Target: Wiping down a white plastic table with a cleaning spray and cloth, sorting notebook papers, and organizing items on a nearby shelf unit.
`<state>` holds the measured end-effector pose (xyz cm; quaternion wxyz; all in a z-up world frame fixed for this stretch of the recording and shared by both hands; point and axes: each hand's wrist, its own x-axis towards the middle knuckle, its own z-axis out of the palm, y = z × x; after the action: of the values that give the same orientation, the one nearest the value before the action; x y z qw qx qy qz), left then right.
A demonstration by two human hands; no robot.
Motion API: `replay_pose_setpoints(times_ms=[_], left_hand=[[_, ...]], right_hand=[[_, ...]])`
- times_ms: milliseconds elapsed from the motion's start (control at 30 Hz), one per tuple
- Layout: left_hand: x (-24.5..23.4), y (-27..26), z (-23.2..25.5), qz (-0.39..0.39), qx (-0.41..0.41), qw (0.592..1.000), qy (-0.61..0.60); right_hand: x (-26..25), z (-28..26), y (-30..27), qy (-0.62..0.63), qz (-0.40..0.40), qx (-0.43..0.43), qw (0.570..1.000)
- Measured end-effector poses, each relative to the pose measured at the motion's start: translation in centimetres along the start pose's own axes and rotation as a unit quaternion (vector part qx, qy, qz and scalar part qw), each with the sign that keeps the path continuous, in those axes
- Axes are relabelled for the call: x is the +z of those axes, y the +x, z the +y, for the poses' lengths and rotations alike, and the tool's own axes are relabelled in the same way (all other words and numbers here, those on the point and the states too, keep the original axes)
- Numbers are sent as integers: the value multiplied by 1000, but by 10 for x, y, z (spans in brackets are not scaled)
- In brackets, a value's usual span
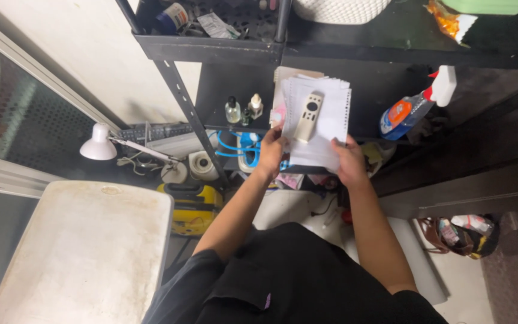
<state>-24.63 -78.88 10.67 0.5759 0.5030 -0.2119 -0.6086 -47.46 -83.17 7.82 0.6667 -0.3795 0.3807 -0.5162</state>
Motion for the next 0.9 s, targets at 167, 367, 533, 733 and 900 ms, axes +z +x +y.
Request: replay_pose_setpoints(times_ms=[167, 367, 533, 733, 900], left_hand=[[8, -10, 17, -6, 7, 1000, -7], [6, -8, 11, -28, 50, 997, -48], [1, -17, 11, -86, 67, 991, -80], [23, -79, 18, -78, 21, 996, -27], [23, -136, -34, -65, 25, 998, -9]], right_hand=[[6, -6, -5, 21, 22, 34, 999], [10, -8, -17, 11, 19, 41, 999], [18, -24, -47, 17, 18, 62, 998], [5, -34, -107, -28, 34, 78, 996], [-26, -28, -159, -58, 19, 102, 993]])
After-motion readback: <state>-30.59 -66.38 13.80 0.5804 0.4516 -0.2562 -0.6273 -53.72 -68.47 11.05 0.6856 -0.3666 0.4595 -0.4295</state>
